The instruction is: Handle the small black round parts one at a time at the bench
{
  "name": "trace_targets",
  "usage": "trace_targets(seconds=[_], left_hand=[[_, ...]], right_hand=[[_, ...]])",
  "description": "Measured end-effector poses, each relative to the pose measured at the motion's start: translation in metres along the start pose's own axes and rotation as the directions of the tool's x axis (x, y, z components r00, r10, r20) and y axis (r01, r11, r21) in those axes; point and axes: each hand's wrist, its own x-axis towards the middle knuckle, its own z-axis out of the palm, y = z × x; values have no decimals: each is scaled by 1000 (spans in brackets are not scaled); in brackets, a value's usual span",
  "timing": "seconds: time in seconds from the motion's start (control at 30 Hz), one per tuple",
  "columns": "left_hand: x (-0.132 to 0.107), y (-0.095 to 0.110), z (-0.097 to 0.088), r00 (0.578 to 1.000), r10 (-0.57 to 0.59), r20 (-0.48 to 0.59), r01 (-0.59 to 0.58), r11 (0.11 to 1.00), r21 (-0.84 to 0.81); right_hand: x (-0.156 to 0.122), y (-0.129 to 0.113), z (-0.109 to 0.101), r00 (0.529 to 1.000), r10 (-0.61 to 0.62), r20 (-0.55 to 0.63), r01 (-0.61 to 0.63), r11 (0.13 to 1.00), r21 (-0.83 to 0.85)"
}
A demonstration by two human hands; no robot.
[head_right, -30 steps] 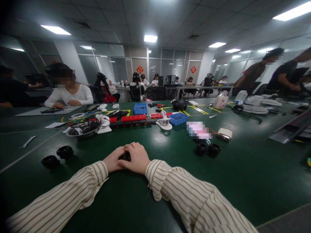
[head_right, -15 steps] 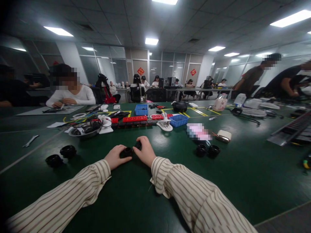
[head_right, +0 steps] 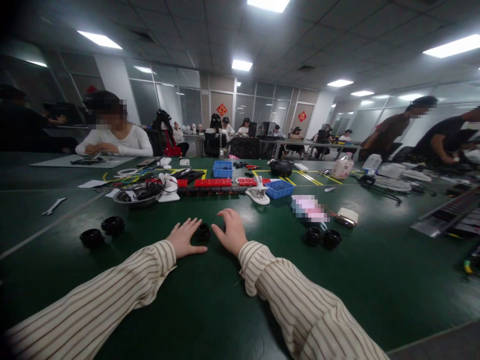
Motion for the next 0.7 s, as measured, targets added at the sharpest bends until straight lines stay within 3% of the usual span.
trace_targets(seconds=[0.17,0.33,0.43,0.57,0.7], left_hand=[[-1,4,0,1000,0,31,-1,999,36],[-2,6,-4,999,-4,49,1,998,59],[-3,6,-7,998,-3,69,-2,997,72],[-4,6,-9,996,-5,91,-2,997,75],[-4,4,-10,995,10,101,-16,998,61]], right_hand=[[-4,-32,11,952,-206,228,194,978,73],[-7,-31,8,947,-184,264,159,981,111],[-23,-27,-12,957,-148,251,116,984,137],[-58,-17,-55,963,-97,250,60,987,148],[-98,1,-101,974,79,211,-97,992,79]])
